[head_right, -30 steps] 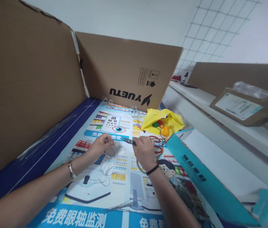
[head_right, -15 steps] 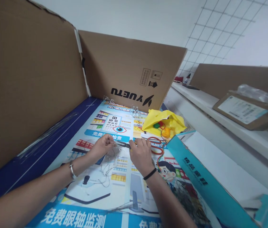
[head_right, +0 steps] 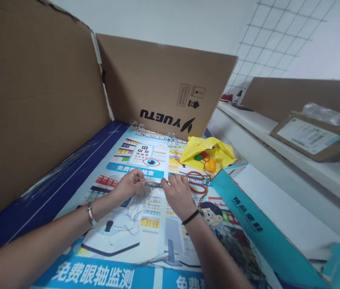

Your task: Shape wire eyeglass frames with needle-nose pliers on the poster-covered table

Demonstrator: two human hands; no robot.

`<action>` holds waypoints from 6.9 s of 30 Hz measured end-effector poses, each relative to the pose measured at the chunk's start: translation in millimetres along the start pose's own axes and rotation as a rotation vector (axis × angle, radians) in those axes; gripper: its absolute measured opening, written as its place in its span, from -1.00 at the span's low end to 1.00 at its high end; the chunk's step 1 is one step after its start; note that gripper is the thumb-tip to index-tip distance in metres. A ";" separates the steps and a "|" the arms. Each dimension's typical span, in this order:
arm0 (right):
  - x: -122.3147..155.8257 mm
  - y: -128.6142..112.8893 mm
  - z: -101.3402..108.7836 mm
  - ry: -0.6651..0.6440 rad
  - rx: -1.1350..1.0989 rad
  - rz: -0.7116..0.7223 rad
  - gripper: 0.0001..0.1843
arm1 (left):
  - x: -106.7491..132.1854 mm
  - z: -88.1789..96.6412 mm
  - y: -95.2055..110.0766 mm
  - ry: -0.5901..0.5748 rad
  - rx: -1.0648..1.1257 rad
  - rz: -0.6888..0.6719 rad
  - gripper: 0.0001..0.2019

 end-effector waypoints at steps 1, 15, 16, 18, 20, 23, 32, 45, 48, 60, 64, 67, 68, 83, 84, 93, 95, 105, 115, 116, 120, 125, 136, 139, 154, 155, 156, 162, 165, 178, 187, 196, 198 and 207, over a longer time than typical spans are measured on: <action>-0.1 0.1 0.1 -0.001 0.004 0.002 -0.84 | -0.2 -0.4 -0.4 -0.003 0.008 0.009 -0.85; -0.9 -1.0 4.1 -0.009 0.019 0.011 -0.88 | 0.1 -1.4 5.0 -0.066 0.092 0.047 -0.79; -1.1 -1.1 4.3 -0.012 0.015 0.011 -0.88 | 0.2 -1.2 5.5 -0.065 0.092 0.049 -0.80; -1.5 -1.2 4.1 -0.021 0.004 0.009 -0.90 | 0.3 -0.8 6.5 -0.062 0.094 0.050 -0.80; -1.7 -1.5 3.2 -0.030 -0.006 0.008 -0.92 | 0.1 -0.6 7.3 -0.064 0.100 0.047 -0.81; -1.7 -2.1 1.6 -0.038 -0.014 0.005 -0.93 | 0.0 -0.1 8.0 -0.063 0.104 0.041 -0.82; 0.3 -3.8 -3.7 -0.048 -0.030 -0.014 -0.87 | 0.5 0.1 8.0 -0.065 0.133 0.066 -0.80; 1.2 -4.2 -7.5 -0.080 -0.061 -0.020 -0.85 | -1.3 0.2 1.9 -0.107 0.083 0.041 -0.82; 0.8 -4.7 -6.3 -0.083 -0.047 -0.001 -0.88 | -1.1 0.5 1.3 -0.113 0.068 0.046 -0.82; -0.7 -5.0 -3.0 -0.069 -0.046 -0.009 -0.91 | 1.3 0.0 4.3 -0.130 0.115 0.080 -0.82; -0.3 -5.0 -6.8 -0.109 -0.052 -0.013 -0.91 | 0.2 0.2 0.6 -0.125 0.105 0.063 -0.83; -0.5 -4.9 -9.7 -0.162 -0.061 -0.021 -0.93 | 0.2 -0.5 -2.0 -0.124 0.095 0.059 -0.82; -0.6 -5.0 -10.5 -0.179 -0.066 -0.024 -0.93 | 0.3 -0.8 -2.4 -0.122 0.089 0.060 -0.82; 3.0 -3.5 -21.0 -0.287 -0.157 -0.112 -0.84 | 0.0 -0.7 -2.4 -0.097 -0.025 0.003 -0.84; 3.4 -3.6 -21.9 -0.296 -0.160 -0.119 -0.83 | -0.3 -0.4 -2.5 -0.098 -0.028 -0.005 -0.84; 7.2 1.7 -23.5 -0.204 -0.202 -0.195 -0.81 | -3.3 3.3 -3.1 -0.044 -0.004 0.047 -0.85; 7.9 3.0 -23.6 -0.174 -0.213 -0.195 -0.82 | -3.6 3.2 -1.8 -0.041 0.023 0.049 -0.85; 8.9 6.4 -16.3 -0.036 -0.249 -0.176 -0.89 | -3.4 2.7 1.1 -0.058 0.111 0.063 -0.82; 6.9 4.5 -12.1 -0.030 -0.170 -0.153 -0.89 | -6.2 5.5 3.2 -0.126 -0.093 -0.083 -0.85; 7.0 4.2 -10.7 -0.021 -0.182 -0.132 -0.90 | -6.4 5.8 2.3 -0.126 -0.113 -0.081 -0.86; 7.8 7.7 -3.8 0.058 -0.243 -0.091 -0.93 | -7.4 7.6 1.9 -0.109 -0.145 -0.073 -0.86; 7.5 19.5 -4.7 0.059 -0.209 -0.211 -0.90 | -7.2 8.6 6.1 -0.101 -0.137 -0.042 -0.85; 6.1 12.0 -10.7 -0.047 -0.163 -0.132 -0.85 | -9.3 9.3 -2.3 -0.089 -0.085 -0.038 -0.88; 4.5 7.5 -9.0 -0.095 -0.174 -0.180 -0.83 | -8.9 11.2 0.1 -0.043 -0.084 -0.033 -0.88; 5.1 6.2 -18.3 -0.173 -0.267 -0.248 -0.79 | -5.5 7.8 0.7 -0.031 -0.019 0.037 -0.88; 5.4 6.4 -19.2 -0.175 -0.272 -0.249 -0.78 | -5.3 7.0 0.1 -0.045 -0.021 0.033 -0.88; 5.6 6.7 -19.9 -0.178 -0.278 -0.257 -0.77 | -5.3 6.4 -0.5 -0.053 -0.023 0.022 -0.88; 5.9 0.7 -22.2 -0.155 -0.270 -0.259 -0.74 | -5.7 1.5 -7.3 -0.084 -0.032 -0.008 -0.85; 6.4 -1.3 -24.3 -0.142 -0.268 -0.254 -0.73 | -4.4 -0.8 -9.4 -0.098 -0.034 0.030 -0.83; 6.8 -7.2 -25.5 -0.245 -0.324 -0.269 -0.75 | -4.2 7.4 4.2 0.026 -0.067 -0.018 -0.86; 7.3 0.8 -28.4 -0.260 -0.308 -0.266 -0.76 | -4.0 15.1 10.5 0.100 0.003 0.046 -0.86; 5.7 15.0 -24.6 -0.186 -0.250 -0.287 -0.80 | -7.3 17.6 10.0 0.101 0.015 -0.004 -0.86; 6.0 13.9 -27.0 -0.221 -0.284 -0.286 -0.78 | -8.9 18.9 8.8 0.105 -0.016 -0.058 -0.88; 7.6 8.2 -29.9 -0.305 -0.293 -0.275 -0.77 | -10.2 20.6 6.3 0.110 -0.095 -0.120 -0.89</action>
Point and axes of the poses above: each hand's wrist, its own x-axis away from the middle knuckle, its own z-axis out of the back of the hand, y = z × x, the point moved 6 cm from there along -x, towards the middle knuckle, and after that the axes turned 2 degrees about -z, right-handed, at the moved point
